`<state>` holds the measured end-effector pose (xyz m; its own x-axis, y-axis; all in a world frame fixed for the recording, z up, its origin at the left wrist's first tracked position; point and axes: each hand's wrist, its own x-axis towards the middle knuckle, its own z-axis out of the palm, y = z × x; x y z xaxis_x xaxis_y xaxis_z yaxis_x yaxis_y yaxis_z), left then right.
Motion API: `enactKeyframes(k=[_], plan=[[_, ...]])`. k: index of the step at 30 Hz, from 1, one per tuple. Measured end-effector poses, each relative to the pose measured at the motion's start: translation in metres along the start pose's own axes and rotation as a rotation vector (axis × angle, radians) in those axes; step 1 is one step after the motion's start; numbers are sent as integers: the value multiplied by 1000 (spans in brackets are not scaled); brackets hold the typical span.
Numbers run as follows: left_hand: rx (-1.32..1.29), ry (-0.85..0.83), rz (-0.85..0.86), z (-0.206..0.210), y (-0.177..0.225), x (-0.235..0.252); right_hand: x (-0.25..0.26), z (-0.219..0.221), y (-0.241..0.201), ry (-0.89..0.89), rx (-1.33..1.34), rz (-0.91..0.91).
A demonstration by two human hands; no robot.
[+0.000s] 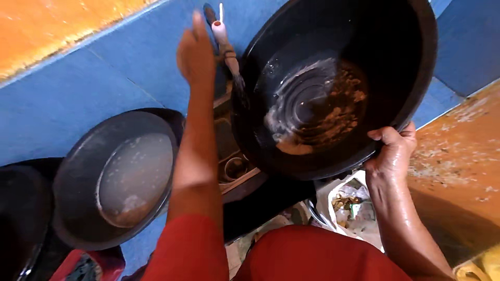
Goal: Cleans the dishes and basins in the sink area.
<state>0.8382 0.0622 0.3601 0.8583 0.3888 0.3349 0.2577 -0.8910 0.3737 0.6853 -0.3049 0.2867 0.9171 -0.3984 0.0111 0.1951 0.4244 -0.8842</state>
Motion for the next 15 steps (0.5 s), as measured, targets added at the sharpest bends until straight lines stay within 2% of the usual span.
enactKeyframes(k=[1,4,6,8,10,15], plan=[[-50,-53,-79,4,-16,-23,3,-2,2,-20,17,5],[-104,-404,-166,30,-65,-77,14,-3,8,-94,62,33],[-228,-484,-239,41,-90,-94,20,-1,11,-150,75,80],[-321,-376,-338,34,-106,-103,27,0,19,-190,115,143],[-381,-227,-413,5,-107,-107,36,0,35,-202,165,243],[-463,6,-422,-80,-90,-111,35,10,83,-253,255,487]])
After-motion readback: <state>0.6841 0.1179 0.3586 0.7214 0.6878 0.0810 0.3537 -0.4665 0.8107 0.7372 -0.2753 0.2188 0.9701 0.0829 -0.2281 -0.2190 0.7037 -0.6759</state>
